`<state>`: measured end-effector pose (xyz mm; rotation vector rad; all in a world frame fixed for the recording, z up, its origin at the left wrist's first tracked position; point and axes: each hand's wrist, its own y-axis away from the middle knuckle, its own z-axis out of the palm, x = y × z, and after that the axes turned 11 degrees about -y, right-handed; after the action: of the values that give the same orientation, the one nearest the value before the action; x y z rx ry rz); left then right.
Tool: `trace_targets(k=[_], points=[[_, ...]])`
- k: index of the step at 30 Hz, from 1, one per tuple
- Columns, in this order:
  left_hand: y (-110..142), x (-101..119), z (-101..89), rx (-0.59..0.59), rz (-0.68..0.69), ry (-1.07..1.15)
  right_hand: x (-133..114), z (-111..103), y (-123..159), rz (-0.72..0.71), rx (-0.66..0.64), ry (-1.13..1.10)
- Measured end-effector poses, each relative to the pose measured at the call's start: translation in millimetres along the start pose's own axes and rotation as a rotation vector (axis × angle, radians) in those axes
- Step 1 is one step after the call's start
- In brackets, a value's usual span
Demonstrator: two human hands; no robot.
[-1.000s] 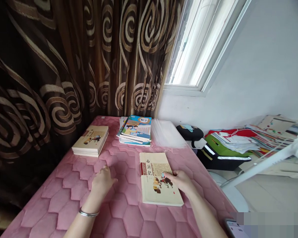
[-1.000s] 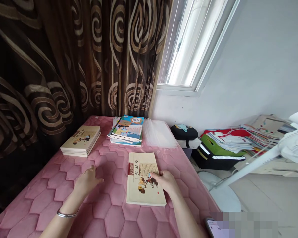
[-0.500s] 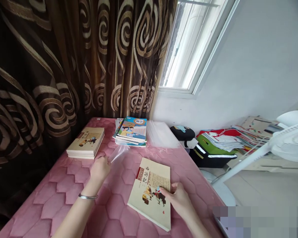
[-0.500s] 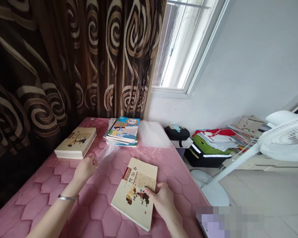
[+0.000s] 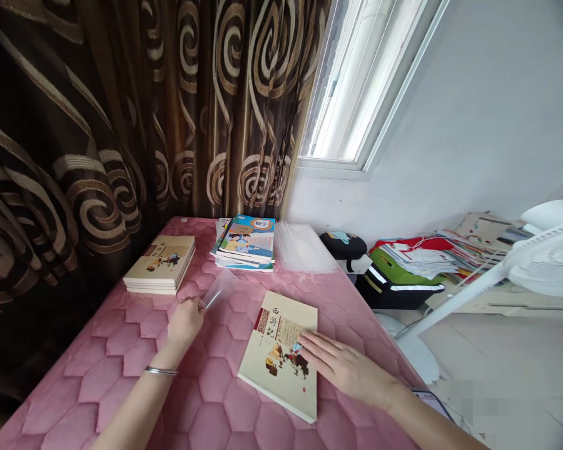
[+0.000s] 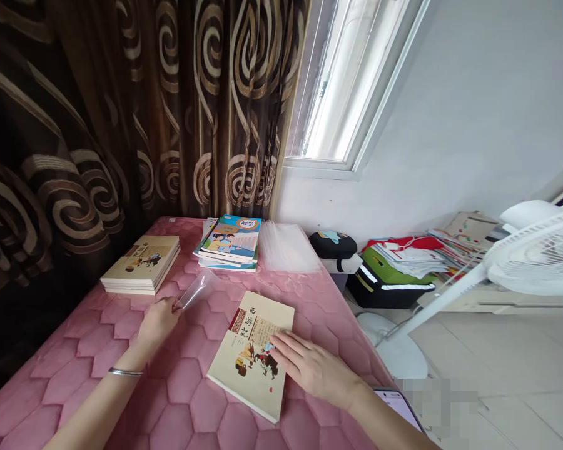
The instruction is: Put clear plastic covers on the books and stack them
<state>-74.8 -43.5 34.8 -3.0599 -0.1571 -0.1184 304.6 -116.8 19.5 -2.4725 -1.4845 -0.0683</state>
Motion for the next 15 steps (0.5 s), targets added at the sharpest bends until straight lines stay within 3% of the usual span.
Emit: trace_targets(k=[4, 9, 12, 15], points=[[1.6, 0.2, 3.3, 0.018, 0.008, 0.004, 4.5, -1.4, -13.3, -0.175, -0.043, -0.013], [2.6, -2.6, 2.1, 0.042, 0.009, -0.005, 4.7, 2.2, -16.0, -0.220, -0.015, -0.023], [-5.0, -1.7, -7.7, 0.052, 0.038, -0.016, -0.5, 3.1, -17.9, -0.239, 0.021, 0.038], [-23.4, 7.6, -25.7, 0.072, 0.118, -0.021, -21.7, 4.6, -25.6, -0.229, 0.055, 0.071]])
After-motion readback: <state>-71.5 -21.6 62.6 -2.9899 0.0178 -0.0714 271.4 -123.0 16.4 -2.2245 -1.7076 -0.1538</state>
